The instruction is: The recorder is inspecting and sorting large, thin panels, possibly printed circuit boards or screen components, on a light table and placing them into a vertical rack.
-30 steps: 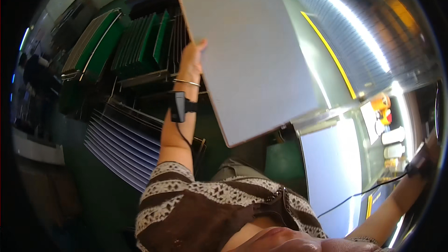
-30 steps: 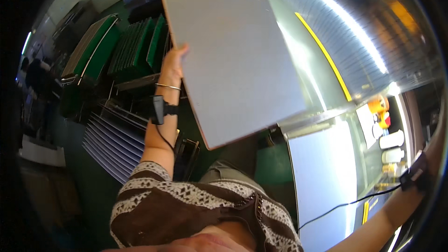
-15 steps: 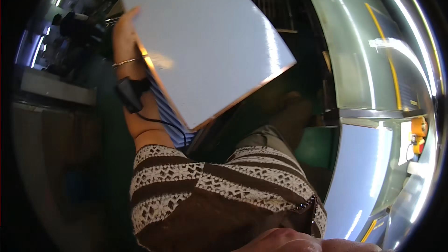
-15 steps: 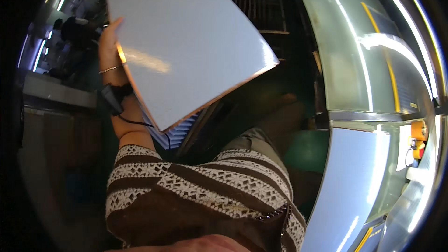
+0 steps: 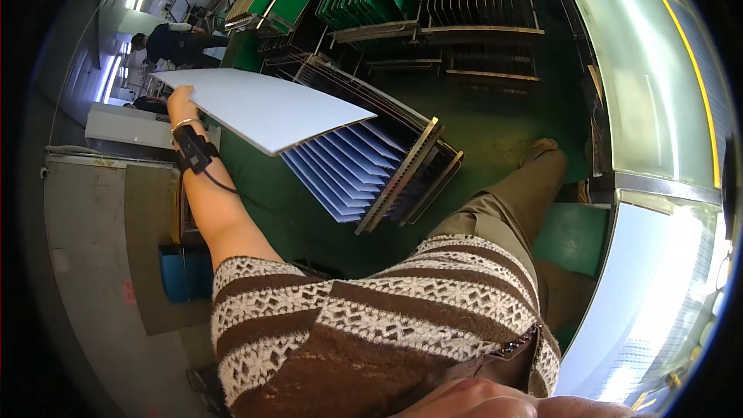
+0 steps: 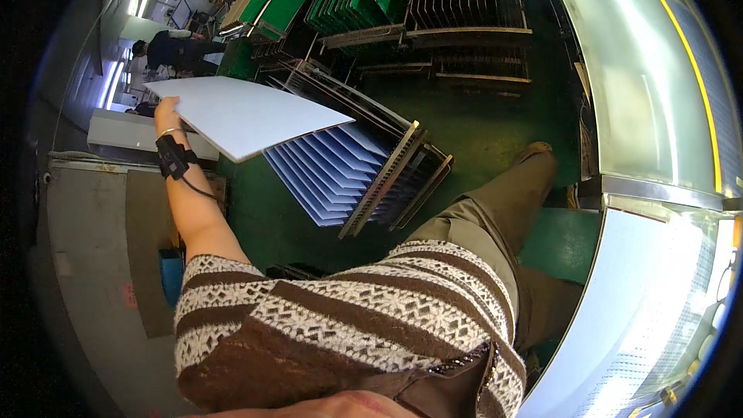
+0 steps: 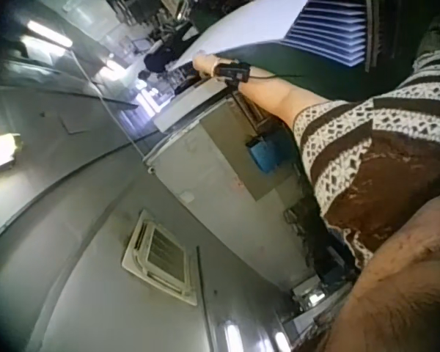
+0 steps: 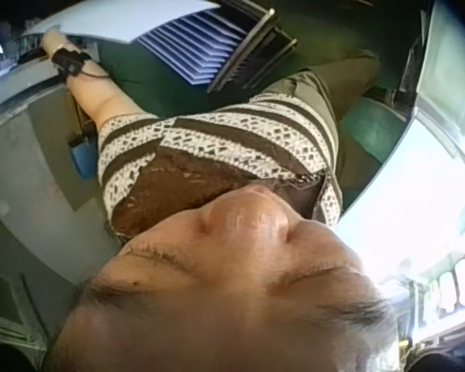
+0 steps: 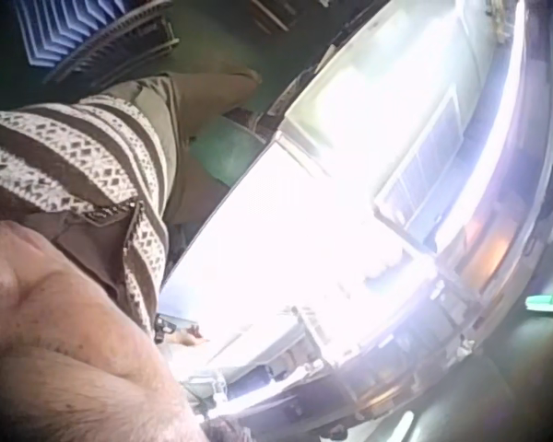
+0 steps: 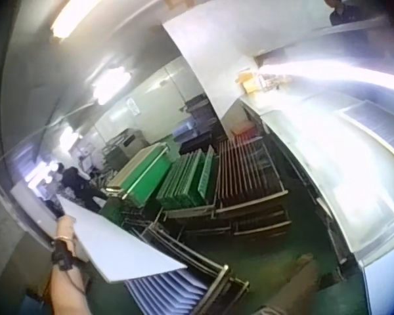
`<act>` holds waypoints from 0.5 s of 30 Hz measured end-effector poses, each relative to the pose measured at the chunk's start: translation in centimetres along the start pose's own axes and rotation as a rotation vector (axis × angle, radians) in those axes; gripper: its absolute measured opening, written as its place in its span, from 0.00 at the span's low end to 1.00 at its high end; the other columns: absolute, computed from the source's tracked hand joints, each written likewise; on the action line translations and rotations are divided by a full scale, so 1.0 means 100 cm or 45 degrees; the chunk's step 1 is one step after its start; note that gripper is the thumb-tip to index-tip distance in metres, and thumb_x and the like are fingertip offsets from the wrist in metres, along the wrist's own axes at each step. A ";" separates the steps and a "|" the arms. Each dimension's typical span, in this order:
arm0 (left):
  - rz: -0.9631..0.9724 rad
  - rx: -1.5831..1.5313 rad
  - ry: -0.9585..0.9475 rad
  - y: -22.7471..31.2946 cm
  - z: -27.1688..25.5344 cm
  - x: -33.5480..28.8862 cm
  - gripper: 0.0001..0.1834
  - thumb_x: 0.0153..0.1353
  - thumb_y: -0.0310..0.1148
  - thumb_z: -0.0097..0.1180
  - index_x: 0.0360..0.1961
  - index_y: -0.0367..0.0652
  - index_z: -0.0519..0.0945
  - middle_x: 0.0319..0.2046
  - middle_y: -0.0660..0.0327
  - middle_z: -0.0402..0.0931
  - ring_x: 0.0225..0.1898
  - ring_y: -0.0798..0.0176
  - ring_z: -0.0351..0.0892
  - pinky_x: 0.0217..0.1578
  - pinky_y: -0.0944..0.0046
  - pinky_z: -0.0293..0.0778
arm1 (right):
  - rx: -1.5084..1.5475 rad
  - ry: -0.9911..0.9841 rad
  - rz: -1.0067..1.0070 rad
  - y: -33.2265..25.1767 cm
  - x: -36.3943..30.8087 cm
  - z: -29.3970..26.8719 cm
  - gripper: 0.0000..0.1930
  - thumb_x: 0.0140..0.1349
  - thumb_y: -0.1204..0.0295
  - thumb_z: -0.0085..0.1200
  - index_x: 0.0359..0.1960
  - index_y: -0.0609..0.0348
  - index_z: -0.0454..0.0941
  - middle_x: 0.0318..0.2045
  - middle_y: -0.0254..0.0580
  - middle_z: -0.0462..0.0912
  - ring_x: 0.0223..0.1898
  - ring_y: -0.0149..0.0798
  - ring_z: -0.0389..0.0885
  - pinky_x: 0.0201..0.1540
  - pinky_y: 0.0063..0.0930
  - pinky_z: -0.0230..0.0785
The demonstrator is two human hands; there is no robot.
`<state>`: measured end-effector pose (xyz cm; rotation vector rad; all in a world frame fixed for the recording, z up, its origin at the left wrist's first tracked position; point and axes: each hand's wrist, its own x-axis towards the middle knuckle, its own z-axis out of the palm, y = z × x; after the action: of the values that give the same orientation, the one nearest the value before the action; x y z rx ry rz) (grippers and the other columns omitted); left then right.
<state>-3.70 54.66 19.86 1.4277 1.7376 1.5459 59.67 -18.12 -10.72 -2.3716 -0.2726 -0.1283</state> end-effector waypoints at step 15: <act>-0.326 0.381 -0.074 -0.103 0.113 -0.006 0.19 0.42 0.25 0.49 0.37 0.24 0.72 0.33 0.49 0.72 0.31 0.58 0.72 0.31 0.60 0.68 | -0.091 -0.017 0.031 -0.005 -0.002 0.003 0.12 0.61 0.69 0.44 0.29 0.66 0.75 0.26 0.44 0.78 0.21 0.36 0.71 0.23 0.23 0.64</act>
<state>1.62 61.03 6.95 1.3019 2.0891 1.1384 59.36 -17.63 -10.65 -2.4469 -0.2491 -0.1130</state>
